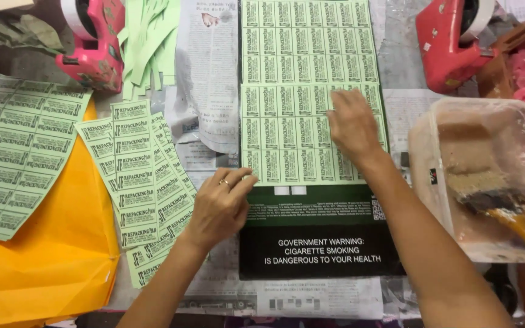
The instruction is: Applying glue to a promotional board and sticking sheets of labels onto it.
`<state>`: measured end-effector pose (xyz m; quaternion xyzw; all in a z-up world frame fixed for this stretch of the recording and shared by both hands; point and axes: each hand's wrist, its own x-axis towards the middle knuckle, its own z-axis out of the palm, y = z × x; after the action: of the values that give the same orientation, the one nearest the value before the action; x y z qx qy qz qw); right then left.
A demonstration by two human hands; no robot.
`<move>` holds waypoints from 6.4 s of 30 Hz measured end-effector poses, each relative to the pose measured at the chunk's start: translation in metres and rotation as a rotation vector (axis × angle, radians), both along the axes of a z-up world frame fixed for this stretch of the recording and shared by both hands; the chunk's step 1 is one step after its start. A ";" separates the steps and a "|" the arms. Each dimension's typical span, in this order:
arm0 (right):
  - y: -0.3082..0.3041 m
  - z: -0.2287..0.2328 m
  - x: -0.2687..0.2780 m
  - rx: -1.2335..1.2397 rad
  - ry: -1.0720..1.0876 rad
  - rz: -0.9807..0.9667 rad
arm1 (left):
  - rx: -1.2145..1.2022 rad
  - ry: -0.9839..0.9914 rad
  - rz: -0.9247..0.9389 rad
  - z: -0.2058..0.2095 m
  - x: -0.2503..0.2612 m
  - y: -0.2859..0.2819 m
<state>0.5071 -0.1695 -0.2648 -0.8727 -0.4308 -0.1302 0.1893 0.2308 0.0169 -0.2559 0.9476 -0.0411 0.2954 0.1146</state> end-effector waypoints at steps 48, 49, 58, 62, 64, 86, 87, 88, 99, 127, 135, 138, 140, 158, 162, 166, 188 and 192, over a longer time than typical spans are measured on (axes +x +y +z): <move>-0.024 -0.030 -0.005 -0.161 0.236 -0.120 | -0.024 0.741 0.298 0.016 0.128 -0.006; -0.024 -0.032 -0.004 -0.162 0.235 -0.119 | -0.025 0.741 0.299 0.016 0.128 -0.006; -0.025 -0.033 -0.002 -0.146 0.247 -0.135 | 0.001 0.706 0.291 0.018 0.128 -0.007; -0.025 -0.030 -0.005 -0.140 0.255 -0.132 | 0.008 0.719 0.303 0.021 0.128 -0.008; -0.024 -0.030 -0.005 -0.138 0.264 -0.129 | 0.012 0.719 0.308 0.020 0.126 -0.008; -0.027 -0.032 -0.003 -0.126 0.243 -0.110 | 0.103 0.701 0.303 0.024 0.144 0.025; -0.027 -0.033 -0.004 -0.128 0.247 -0.099 | 0.106 0.708 0.295 0.019 0.142 0.028; -0.028 -0.031 -0.005 -0.130 0.255 -0.097 | 0.106 0.716 0.295 0.020 0.137 0.031; 0.011 -0.009 -0.090 -0.303 0.158 -0.012 | 0.191 0.767 0.134 0.032 0.079 0.007; -0.164 0.056 -0.229 -0.003 0.357 0.319 | 0.025 0.430 0.525 0.019 -0.189 0.047; -0.159 0.072 -0.250 0.141 0.311 0.424 | 0.450 0.327 0.568 0.004 -0.182 0.064; -0.154 0.058 -0.251 0.087 0.311 0.471 | 0.359 0.359 0.578 0.007 -0.179 0.062; -0.144 0.065 -0.261 0.078 0.312 0.500 | 0.279 0.431 0.599 0.006 -0.174 0.056; -0.079 0.078 -0.311 0.217 0.746 0.487 | 0.104 0.137 0.707 0.021 -0.160 0.029; -0.034 0.050 -0.325 0.520 1.517 0.336 | -0.511 0.032 0.526 0.056 -0.145 -0.067; -0.007 0.068 -0.328 0.594 1.687 0.206 | -0.985 0.082 0.356 0.079 -0.146 -0.113; -0.191 0.029 -0.224 0.770 1.402 -0.295 | -1.527 0.041 0.356 0.020 -0.138 -0.059; -0.205 0.030 -0.202 0.708 1.103 -0.294 | -1.238 0.207 0.336 -0.003 -0.102 -0.062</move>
<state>0.3055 -0.3744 -0.2346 -0.7463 -0.0789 0.1769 0.6368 0.1285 -0.0453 -0.2593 0.7232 0.2969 0.1857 0.5953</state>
